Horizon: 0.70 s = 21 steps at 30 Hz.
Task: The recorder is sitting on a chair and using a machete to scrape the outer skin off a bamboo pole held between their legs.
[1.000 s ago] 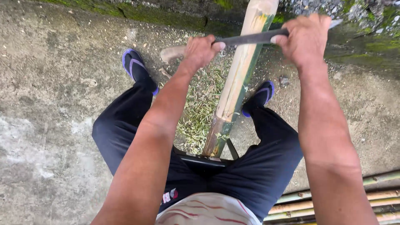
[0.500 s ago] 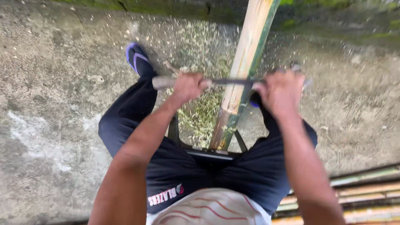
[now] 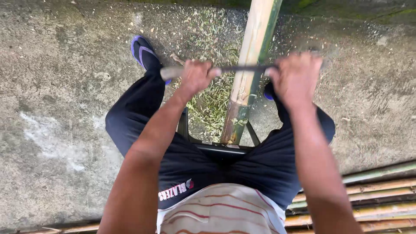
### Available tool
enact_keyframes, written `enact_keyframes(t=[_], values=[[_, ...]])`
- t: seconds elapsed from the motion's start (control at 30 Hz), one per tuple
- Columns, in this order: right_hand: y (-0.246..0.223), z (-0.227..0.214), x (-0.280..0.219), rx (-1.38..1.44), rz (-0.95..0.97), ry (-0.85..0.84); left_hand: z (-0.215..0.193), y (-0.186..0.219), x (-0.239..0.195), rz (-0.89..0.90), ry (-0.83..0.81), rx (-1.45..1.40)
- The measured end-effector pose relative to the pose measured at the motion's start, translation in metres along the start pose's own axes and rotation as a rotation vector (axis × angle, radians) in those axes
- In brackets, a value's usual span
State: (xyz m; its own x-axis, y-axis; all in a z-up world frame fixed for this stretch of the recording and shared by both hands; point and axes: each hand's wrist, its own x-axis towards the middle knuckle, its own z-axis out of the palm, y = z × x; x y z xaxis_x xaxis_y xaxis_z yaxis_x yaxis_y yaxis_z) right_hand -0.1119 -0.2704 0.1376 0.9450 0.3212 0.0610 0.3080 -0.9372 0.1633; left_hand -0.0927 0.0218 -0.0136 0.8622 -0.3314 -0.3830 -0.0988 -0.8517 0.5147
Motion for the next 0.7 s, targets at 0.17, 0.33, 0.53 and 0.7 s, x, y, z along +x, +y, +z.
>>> enact_keyframes(t=[0.17,0.33,0.53,0.7], values=[[-0.026,-0.001,-0.050,0.137,0.040,-0.078,0.051,-0.023,-0.041,0.260,0.149,-0.092],[0.025,-0.002,0.052,-0.039,-0.021,-0.158,0.011,-0.010,0.045,0.063,0.074,-0.129],[0.054,-0.015,0.131,0.202,0.077,-0.161,-0.012,0.006,0.111,0.037,0.257,-0.175],[0.015,-0.020,0.078,-0.173,-0.131,-0.042,0.015,-0.005,0.051,-0.117,-0.018,-0.271]])
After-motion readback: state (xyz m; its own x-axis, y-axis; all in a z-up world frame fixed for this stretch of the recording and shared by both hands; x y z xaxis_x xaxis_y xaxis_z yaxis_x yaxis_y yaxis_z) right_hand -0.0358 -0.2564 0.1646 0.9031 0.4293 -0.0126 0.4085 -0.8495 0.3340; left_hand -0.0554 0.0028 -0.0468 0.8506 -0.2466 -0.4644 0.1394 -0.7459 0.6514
